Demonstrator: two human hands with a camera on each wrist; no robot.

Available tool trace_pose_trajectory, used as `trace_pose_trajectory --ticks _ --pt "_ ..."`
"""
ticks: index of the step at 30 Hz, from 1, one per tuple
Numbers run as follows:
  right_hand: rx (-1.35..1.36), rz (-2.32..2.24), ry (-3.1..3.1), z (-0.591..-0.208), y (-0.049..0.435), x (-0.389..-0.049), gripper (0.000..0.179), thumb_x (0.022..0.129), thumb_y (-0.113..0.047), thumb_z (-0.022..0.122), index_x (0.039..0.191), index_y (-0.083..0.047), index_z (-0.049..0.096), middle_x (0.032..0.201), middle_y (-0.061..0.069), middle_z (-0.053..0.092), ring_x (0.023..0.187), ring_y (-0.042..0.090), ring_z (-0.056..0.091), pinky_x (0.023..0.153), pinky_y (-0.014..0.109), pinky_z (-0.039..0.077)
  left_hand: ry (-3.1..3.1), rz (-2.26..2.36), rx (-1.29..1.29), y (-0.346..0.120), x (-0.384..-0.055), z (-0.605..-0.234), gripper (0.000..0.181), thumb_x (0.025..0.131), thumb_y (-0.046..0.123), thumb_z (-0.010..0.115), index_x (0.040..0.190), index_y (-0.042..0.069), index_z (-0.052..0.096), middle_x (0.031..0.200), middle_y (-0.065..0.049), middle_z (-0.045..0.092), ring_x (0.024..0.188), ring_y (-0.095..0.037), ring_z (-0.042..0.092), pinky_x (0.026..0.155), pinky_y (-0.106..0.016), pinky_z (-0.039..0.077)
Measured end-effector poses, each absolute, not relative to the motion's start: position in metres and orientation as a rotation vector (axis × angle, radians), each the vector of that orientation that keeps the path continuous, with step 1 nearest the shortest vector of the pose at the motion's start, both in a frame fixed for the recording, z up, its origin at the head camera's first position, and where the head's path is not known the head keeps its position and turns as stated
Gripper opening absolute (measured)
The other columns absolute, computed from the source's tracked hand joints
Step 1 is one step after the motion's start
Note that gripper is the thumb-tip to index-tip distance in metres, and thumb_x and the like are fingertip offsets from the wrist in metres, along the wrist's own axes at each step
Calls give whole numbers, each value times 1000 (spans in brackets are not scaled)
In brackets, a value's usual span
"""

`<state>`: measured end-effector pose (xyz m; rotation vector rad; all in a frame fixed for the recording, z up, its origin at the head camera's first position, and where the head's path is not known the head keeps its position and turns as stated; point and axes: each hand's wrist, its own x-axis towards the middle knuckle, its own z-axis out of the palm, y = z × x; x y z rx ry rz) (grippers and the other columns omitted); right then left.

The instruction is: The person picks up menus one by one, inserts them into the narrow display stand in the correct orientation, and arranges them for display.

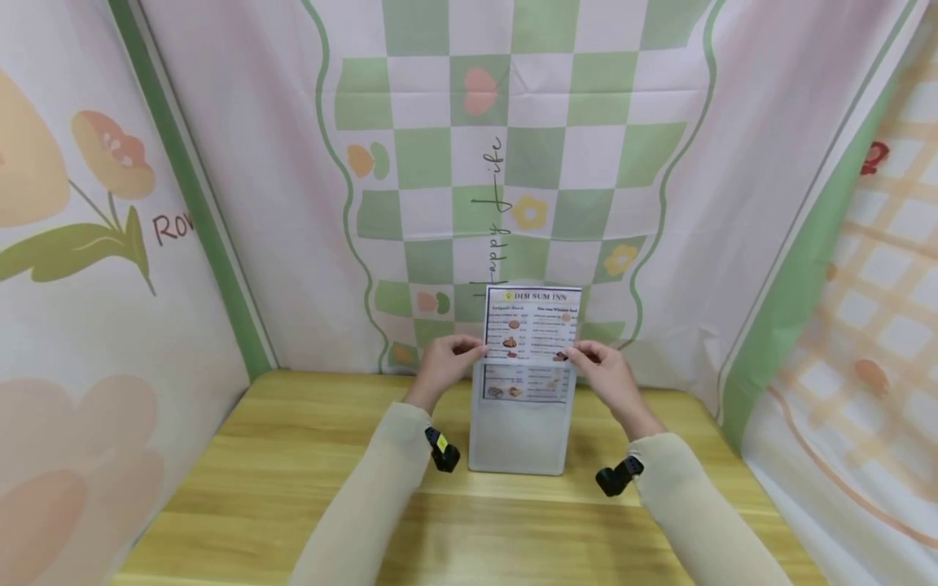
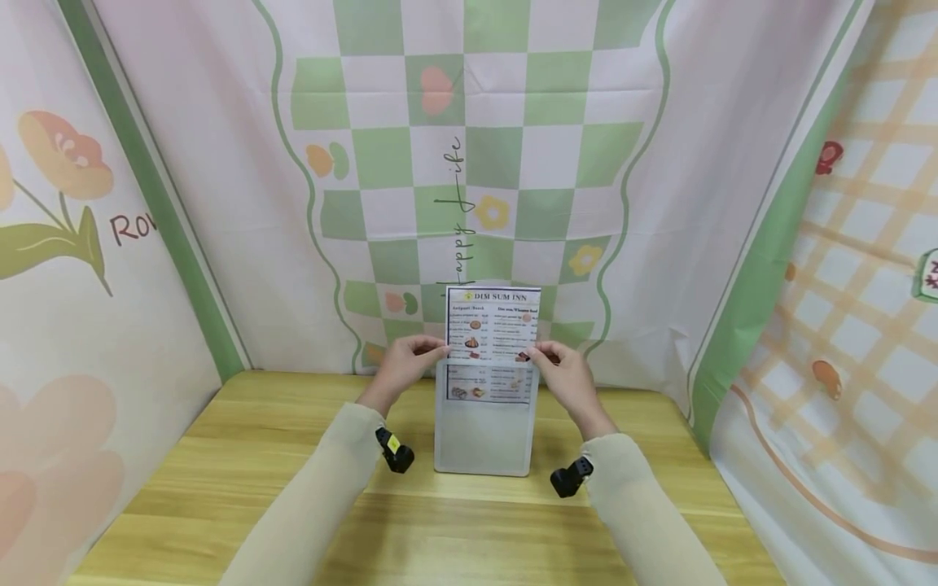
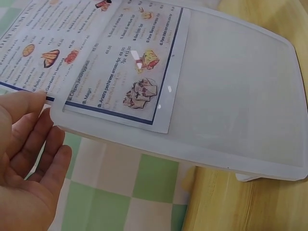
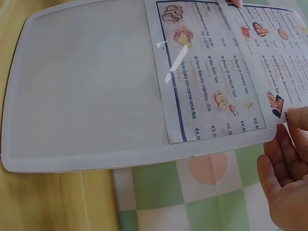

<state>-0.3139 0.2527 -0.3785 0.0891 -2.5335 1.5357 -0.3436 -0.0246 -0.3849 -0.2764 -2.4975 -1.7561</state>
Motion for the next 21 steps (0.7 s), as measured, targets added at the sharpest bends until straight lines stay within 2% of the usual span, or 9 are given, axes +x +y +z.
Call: trace_pose_trajectory --ticks 7,21 --pt "89 1538 -2539 -383 254 -313 53 101 -42 58 129 2 60 128 19 59 116 28 52 100 41 42 -2495 -1770 -291 -25 -342 -387 18 92 32 75 101 17 76 98 4 70 93 -16 62 82 -34 52" --pt "75 1584 -2557 -388 254 -318 49 103 -38 58 130 3 60 128 19 59 114 26 52 95 38 44 -2536 -1794 -292 -28 -344 -391 20 94 34 72 103 17 76 103 3 69 97 -17 62 85 -37 51"
